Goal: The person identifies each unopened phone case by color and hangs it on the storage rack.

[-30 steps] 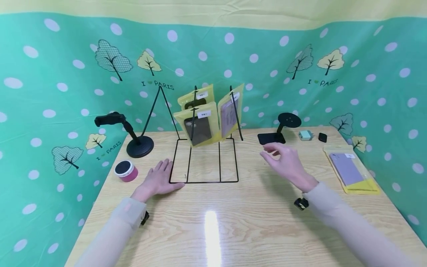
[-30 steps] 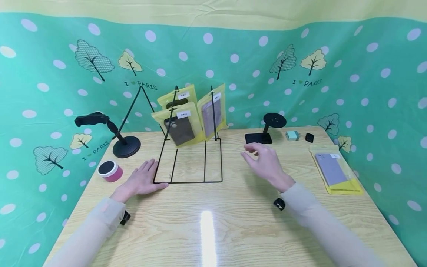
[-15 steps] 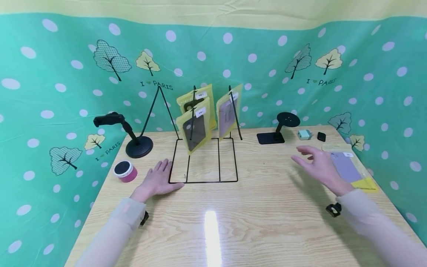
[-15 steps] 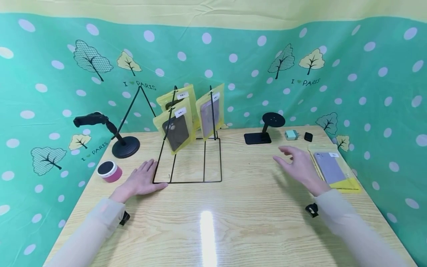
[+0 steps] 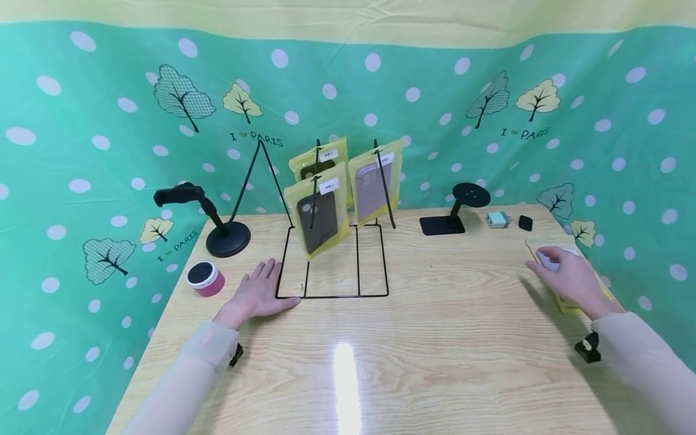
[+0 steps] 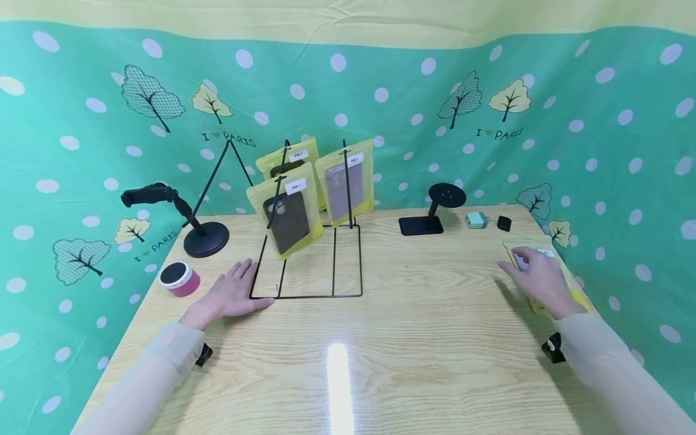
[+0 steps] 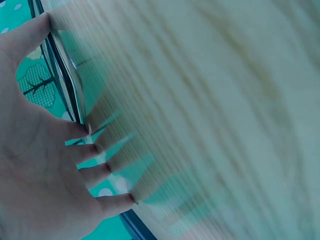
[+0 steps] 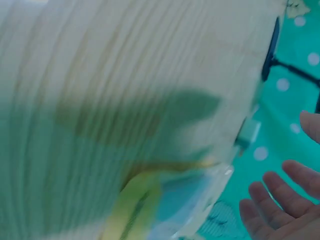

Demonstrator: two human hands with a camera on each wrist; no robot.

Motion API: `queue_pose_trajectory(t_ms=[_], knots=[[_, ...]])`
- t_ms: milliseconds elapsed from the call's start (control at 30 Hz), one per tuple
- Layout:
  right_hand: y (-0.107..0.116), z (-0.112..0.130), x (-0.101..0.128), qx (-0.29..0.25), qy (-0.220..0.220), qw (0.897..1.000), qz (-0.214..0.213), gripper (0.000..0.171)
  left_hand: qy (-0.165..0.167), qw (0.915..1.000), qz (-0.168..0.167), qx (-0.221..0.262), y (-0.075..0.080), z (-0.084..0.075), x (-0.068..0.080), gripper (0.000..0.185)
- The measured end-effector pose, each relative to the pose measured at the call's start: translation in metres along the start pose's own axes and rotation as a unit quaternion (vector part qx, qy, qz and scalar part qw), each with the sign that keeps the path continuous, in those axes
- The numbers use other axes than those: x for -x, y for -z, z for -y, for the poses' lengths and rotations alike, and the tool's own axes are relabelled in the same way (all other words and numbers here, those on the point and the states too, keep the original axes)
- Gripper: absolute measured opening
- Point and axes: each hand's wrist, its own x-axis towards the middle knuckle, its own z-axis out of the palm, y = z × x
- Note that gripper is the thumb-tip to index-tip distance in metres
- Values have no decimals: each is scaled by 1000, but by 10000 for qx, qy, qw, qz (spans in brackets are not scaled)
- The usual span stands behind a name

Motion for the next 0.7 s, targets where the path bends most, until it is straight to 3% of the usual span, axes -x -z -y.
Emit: queue_pose_trajectory(t_ms=[167, 433, 700], knots=[[6, -25, 2, 141, -490, 9981, 352, 78, 15, 10000, 17, -13, -1, -1, 0, 109], [15, -55, 7, 313, -919, 9924, 752, 82, 17, 10000, -18, -50, -2, 0, 0, 110], [19, -74, 12, 262, -1473, 9834, 1025, 85, 35, 10000, 21, -24, 0, 0, 1, 112]])
